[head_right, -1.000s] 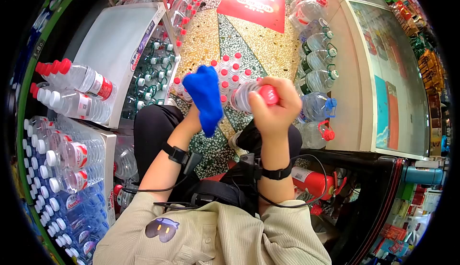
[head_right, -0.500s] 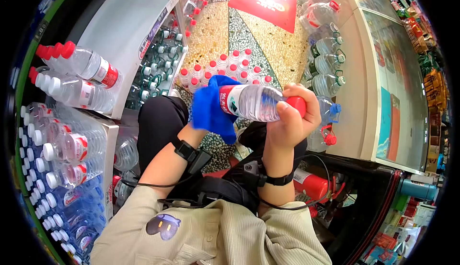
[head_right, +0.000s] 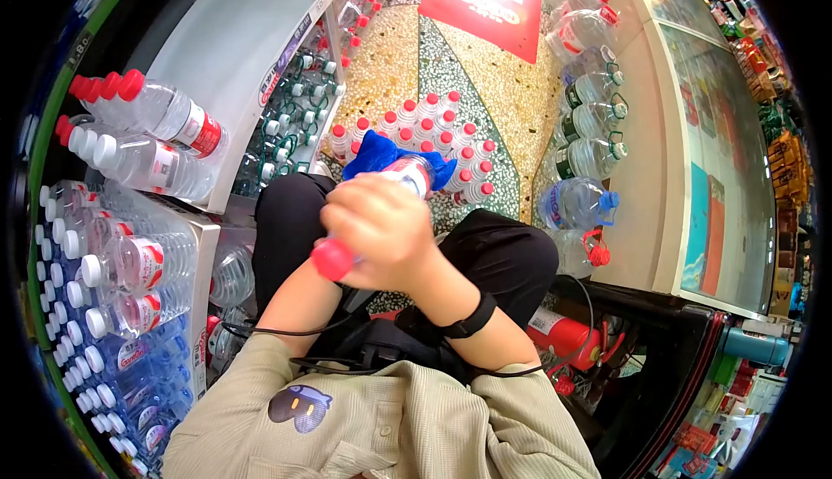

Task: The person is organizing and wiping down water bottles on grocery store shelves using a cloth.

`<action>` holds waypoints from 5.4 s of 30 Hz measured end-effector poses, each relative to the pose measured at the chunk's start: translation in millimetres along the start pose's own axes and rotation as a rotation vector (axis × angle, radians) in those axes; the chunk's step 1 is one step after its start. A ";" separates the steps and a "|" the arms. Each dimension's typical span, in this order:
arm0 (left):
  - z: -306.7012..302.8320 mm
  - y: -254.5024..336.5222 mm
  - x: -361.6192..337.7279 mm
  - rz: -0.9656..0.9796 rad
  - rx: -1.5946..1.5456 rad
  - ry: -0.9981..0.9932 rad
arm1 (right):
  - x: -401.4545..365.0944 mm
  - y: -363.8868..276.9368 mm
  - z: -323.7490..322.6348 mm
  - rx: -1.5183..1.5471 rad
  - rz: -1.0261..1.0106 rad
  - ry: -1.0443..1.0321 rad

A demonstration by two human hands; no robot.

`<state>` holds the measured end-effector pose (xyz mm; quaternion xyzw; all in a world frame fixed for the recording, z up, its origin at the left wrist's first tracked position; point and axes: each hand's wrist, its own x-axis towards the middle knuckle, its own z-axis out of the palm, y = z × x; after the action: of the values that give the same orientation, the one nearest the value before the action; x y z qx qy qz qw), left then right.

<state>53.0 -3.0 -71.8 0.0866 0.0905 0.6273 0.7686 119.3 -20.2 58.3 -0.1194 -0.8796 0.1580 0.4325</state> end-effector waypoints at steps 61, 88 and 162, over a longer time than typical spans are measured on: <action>-7.3 0.6 3.8 0.242 0.154 0.160 | 25.5 22.2 13.6 0.089 0.035 0.173; 14.7 0.4 -0.6 0.086 0.081 0.173 | 23.7 38.3 -38.3 0.501 0.634 0.392; 27.3 60.3 6.9 0.497 1.376 0.333 | -5.0 53.6 -61.2 0.623 0.663 0.534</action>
<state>3.9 15.2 -30.7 0.4693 0.5553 0.5890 0.3528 175.1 38.1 69.5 -0.2931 -0.5650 0.5046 0.5833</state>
